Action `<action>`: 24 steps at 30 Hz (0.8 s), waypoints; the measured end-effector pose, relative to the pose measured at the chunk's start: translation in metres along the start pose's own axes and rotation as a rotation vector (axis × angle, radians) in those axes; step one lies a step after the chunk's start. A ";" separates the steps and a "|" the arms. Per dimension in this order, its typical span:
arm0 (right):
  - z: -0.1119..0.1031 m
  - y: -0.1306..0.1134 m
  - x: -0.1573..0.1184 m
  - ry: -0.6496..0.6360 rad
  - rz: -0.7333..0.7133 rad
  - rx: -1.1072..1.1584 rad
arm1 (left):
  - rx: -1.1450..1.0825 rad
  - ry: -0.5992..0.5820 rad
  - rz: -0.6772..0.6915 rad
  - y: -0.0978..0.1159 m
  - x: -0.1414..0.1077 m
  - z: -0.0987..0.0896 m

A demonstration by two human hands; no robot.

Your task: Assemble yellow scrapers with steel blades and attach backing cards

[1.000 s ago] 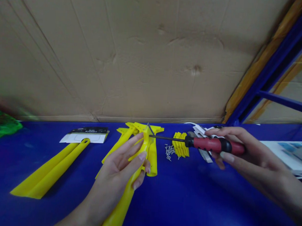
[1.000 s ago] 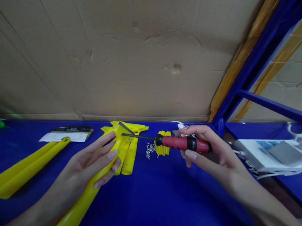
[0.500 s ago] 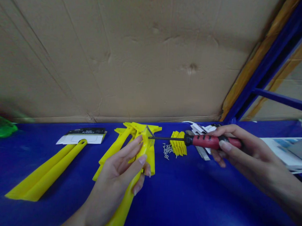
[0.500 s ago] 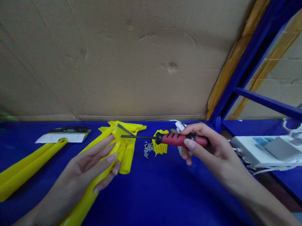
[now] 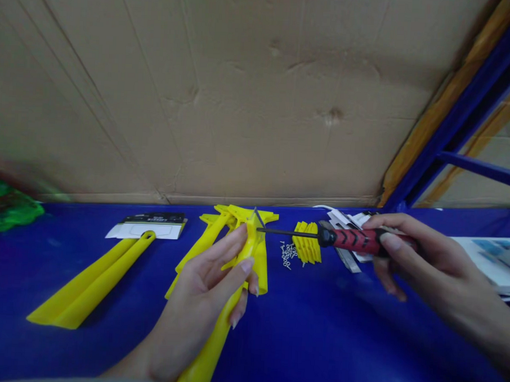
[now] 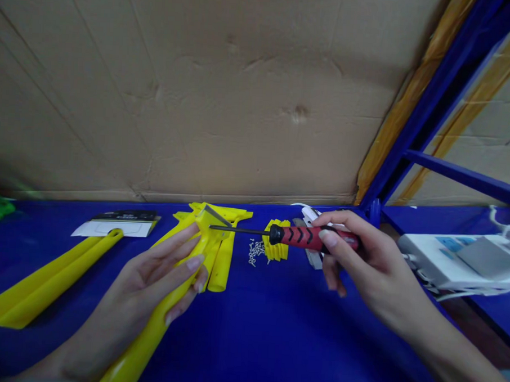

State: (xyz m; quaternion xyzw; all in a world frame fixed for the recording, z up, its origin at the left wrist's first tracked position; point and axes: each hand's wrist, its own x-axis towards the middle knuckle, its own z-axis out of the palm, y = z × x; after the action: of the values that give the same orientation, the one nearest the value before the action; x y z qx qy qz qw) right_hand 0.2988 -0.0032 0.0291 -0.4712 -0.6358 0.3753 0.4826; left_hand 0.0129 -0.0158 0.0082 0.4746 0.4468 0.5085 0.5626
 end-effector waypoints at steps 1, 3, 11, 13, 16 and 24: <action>0.000 0.000 0.000 -0.003 0.013 -0.003 | 0.001 -0.001 -0.006 0.000 0.000 0.001; -0.001 0.001 0.000 -0.009 0.017 -0.010 | -0.002 -0.001 -0.011 0.000 0.000 0.002; -0.005 0.000 -0.002 -0.037 -0.104 -0.081 | 0.001 0.030 0.009 -0.002 0.001 0.000; -0.001 -0.002 -0.001 -0.082 -0.045 -0.019 | 0.004 0.042 0.033 -0.004 0.001 -0.001; 0.002 -0.002 -0.001 -0.094 0.000 0.019 | 0.006 0.045 0.062 -0.004 0.001 -0.002; -0.008 -0.007 -0.004 0.024 -0.172 -0.249 | -0.007 0.019 0.029 -0.003 0.002 0.003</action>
State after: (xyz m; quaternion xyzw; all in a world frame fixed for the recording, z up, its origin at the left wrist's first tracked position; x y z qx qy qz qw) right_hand 0.3049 -0.0090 0.0363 -0.4754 -0.7096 0.2453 0.4585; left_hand 0.0164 -0.0143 0.0059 0.4743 0.4434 0.5225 0.5527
